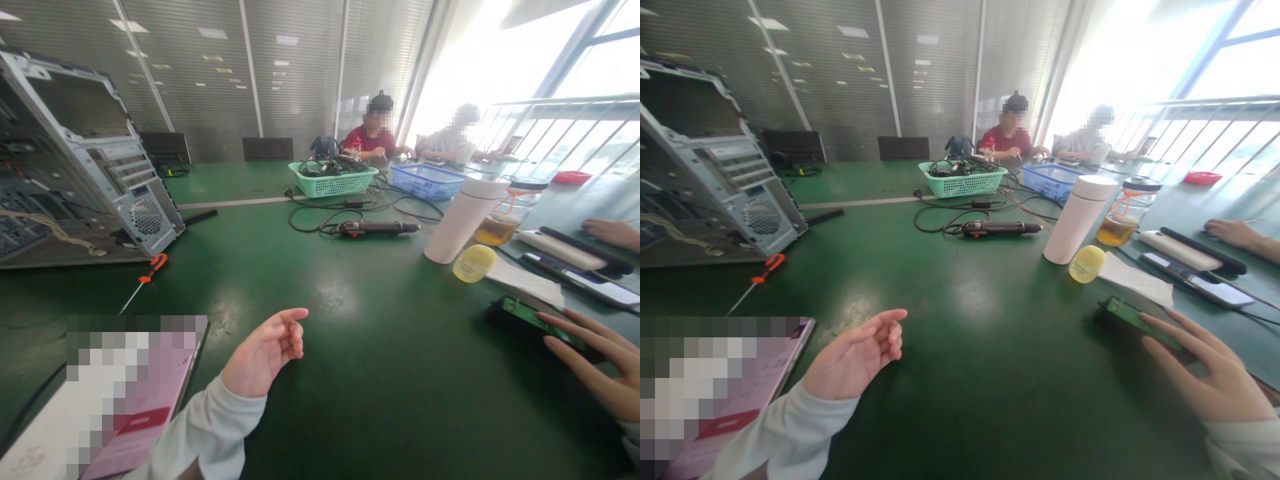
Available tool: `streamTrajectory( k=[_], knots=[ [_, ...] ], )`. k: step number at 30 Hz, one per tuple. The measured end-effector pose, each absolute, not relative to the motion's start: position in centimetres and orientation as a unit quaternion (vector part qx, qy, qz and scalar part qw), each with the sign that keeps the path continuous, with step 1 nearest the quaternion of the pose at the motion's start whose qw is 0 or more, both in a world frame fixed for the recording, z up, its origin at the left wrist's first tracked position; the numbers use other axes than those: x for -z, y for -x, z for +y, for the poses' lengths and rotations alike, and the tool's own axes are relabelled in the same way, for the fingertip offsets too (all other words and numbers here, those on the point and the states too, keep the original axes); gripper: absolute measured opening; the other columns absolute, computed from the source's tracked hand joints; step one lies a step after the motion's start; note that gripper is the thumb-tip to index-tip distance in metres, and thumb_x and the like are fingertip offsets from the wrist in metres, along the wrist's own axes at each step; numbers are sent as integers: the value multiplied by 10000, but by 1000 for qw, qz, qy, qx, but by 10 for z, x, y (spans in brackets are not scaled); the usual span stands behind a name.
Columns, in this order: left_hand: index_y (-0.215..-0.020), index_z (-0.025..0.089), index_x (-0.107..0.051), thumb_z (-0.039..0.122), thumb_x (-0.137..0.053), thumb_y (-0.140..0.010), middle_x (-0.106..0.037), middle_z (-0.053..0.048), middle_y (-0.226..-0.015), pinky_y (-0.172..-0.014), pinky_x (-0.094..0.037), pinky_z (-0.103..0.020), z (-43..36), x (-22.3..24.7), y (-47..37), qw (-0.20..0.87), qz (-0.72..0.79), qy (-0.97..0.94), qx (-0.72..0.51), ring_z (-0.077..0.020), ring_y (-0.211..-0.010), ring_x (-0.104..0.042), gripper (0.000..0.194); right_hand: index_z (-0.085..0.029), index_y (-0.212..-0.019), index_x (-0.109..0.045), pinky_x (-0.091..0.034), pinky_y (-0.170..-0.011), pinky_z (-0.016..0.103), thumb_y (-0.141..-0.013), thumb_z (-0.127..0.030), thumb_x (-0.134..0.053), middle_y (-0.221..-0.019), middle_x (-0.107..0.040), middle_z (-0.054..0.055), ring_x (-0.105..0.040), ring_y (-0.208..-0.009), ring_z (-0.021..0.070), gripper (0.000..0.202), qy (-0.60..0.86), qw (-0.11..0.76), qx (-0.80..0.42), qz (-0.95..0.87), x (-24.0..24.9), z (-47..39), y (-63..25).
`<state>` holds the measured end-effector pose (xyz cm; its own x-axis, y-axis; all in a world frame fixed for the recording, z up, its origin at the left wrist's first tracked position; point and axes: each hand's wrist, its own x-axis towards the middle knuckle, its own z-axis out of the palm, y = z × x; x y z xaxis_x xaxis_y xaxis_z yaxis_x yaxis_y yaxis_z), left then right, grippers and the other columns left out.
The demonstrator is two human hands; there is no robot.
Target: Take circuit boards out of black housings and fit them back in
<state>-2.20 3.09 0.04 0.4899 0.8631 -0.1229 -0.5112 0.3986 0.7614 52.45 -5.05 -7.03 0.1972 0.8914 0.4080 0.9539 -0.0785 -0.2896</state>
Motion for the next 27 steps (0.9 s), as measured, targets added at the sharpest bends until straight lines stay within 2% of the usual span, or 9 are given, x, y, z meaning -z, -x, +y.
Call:
streamTrajectory(
  k=[3, 6, 8, 12, 15, 18, 21, 23, 27],
  knots=[
    [-1010, 123, -731, 222, -627, -764, -626, -27, -746, -683, -465, -267, 31, 0, 22, 796, 261, -332, -433, -142, -695, -563, 284, -304, -1220, -606, -458, -955, 457, -679, -537, -648, -1243, -586, 85, -554, -1146, 318, 590, 713, 241, 16, -658, 73, -49, -533],
    [-1006, 121, -729, 222, -635, -768, -630, -24, -740, -682, -468, -268, 31, -1, 21, 797, 263, -328, -433, -138, -687, -569, 275, -305, -1192, -627, -545, -735, 407, -653, -558, -664, -1124, -632, 93, -629, -979, 312, 597, 752, 226, -12, -620, 65, -46, -526],
    [-1001, 117, -730, 215, -637, -765, -631, -23, -738, -683, -473, -267, 31, -1, 21, 798, 263, -323, -436, -136, -689, -569, 272, -291, -1188, -634, -543, -640, 381, -655, -577, -652, -1096, -630, 105, -629, -947, 311, 605, 780, 228, -25, -582, 55, -42, -511],
    [-994, 112, -731, 207, -646, -746, -632, -18, -734, -676, -480, -256, 31, -1, 21, 798, 261, -318, -439, -130, -690, -564, 280, -280, -1146, -654, -535, -742, 392, -698, -567, -620, -1122, -630, 94, -605, -1014, 307, 533, 775, 297, -69, -553, 33, -28, -458],
    [-992, 116, -733, 215, -654, -739, -632, -15, -727, -677, -483, -253, 32, 0, 21, 798, 262, -321, -437, -128, -687, -563, 283, -251, -1106, -664, -500, -853, 432, -750, -564, -569, -1077, -642, 98, -613, -982, 292, 484, 722, 360, -85, -585, 19, -14, -401],
    [-987, 122, -737, 220, -661, -731, -631, -14, -726, -680, -488, -251, 33, 1, 21, 798, 265, -320, -437, -126, -692, -564, 284, -234, -1113, -652, -515, -822, 393, -839, -497, -538, -1069, -600, 95, -606, -965, 251, 397, 608, 387, -66, -690, 7, -3, -338],
    [-968, 129, -744, 245, -704, -690, -639, -11, -733, -653, -500, -244, 33, 2, 20, 791, 276, -317, -444, -126, -682, -570, 304, -240, -1197, -604, -500, -858, 365, -918, -339, -513, -1150, -534, 93, -573, -995, 209, 309, 494, 379, -25, -782, -8, 4, -278],
    [-995, 151, -736, 300, -732, -673, -672, -20, -822, -635, -516, -250, 33, 1, 18, 787, 291, -313, -445, -142, -706, -593, 355, -227, -1218, -582, -492, -880, 352, -934, -268, -499, -1171, -523, 95, -545, -1026, 200, 299, 430, 367, -14, -825, -18, 7, -242],
    [-1156, 221, -644, 477, -653, -767, -695, -52, -1016, -678, -551, -299, 32, 1, 16, 786, 310, -289, -450, -201, -844, -648, 466, -211, -1251, -538, -510, -857, 336, -938, -239, -488, -1167, -531, 89, -521, -1037, 203, 318, 342, 359, -46, -867, -23, 16, -188]
  ],
)
